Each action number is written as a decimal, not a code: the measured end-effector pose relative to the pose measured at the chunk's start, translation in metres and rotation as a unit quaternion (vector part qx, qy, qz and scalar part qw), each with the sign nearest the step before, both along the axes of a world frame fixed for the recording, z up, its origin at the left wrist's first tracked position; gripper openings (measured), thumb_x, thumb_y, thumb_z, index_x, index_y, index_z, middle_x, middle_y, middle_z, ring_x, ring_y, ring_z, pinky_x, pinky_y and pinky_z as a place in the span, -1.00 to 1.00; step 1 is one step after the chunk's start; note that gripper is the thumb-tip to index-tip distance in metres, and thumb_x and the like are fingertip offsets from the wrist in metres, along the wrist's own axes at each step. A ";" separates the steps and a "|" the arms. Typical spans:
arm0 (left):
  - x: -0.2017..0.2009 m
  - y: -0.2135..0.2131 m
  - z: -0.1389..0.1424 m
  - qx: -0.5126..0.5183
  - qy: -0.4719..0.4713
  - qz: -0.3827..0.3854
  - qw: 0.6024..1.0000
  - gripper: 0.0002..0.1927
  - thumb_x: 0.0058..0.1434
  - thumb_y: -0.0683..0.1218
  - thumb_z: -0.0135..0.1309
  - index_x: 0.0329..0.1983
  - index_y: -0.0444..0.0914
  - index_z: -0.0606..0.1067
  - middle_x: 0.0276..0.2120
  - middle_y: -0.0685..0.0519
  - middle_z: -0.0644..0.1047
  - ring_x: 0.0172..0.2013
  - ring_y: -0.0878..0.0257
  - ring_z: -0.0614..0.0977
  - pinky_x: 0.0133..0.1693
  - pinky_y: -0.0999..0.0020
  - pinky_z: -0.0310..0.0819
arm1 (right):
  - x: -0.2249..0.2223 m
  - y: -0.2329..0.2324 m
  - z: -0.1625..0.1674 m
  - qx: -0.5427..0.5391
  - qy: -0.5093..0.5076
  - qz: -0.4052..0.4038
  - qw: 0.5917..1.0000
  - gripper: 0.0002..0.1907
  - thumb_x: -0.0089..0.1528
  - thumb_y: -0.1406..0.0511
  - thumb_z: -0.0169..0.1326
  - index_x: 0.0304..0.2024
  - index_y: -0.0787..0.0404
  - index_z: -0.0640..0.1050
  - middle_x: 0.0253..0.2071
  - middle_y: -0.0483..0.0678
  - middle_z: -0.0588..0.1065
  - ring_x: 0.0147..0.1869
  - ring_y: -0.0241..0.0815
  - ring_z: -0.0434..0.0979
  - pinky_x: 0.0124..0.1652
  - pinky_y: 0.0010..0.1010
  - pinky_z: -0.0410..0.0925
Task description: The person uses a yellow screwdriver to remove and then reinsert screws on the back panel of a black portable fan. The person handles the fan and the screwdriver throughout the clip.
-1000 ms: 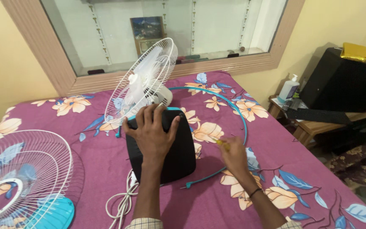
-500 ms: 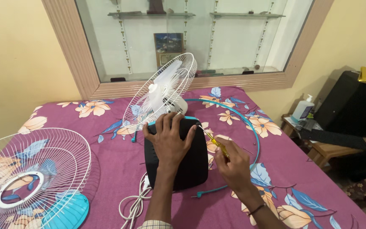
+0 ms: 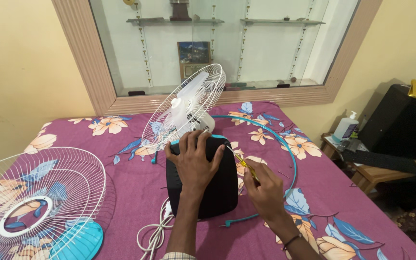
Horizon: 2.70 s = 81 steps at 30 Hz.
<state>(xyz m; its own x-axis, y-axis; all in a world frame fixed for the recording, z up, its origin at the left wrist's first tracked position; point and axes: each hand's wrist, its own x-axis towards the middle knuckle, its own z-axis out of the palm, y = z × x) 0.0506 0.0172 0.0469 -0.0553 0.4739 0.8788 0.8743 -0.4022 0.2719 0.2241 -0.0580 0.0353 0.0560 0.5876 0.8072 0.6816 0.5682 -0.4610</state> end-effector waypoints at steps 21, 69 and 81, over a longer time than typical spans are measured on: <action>-0.007 -0.002 0.059 -0.301 0.143 -0.012 0.943 -0.09 -0.25 0.39 0.44 0.19 0.05 0.46 0.12 0.09 0.46 0.21 0.04 0.39 0.11 -0.38 0.17 | -0.010 -0.013 0.027 0.005 -0.110 -0.072 0.991 -0.76 0.26 0.34 0.15 -0.02 0.26 0.60 -0.40 0.06 0.56 -0.48 -0.03 0.59 -0.49 -0.25 0.40; -0.004 0.009 0.045 -0.238 0.138 -0.035 0.961 -0.18 -0.31 0.43 0.41 0.05 0.07 0.56 -0.04 0.11 0.56 0.07 0.16 0.55 0.03 -0.21 0.22 | 0.011 0.027 0.001 -0.316 0.496 0.201 0.783 -0.81 0.36 0.29 0.03 -0.02 0.24 0.49 -0.55 -0.09 0.43 -0.70 -0.43 0.24 -0.71 -0.61 0.09; -0.004 0.005 0.049 -0.246 0.131 -0.032 0.960 -0.18 -0.32 0.41 0.43 0.05 0.09 0.57 -0.06 0.12 0.57 0.07 0.18 0.55 0.05 -0.18 0.21 | 0.033 0.008 0.013 -0.272 0.398 0.229 0.846 -0.70 0.28 0.38 0.05 0.07 0.26 0.45 -0.35 0.03 0.59 -0.54 -0.28 0.53 -0.51 -0.57 0.31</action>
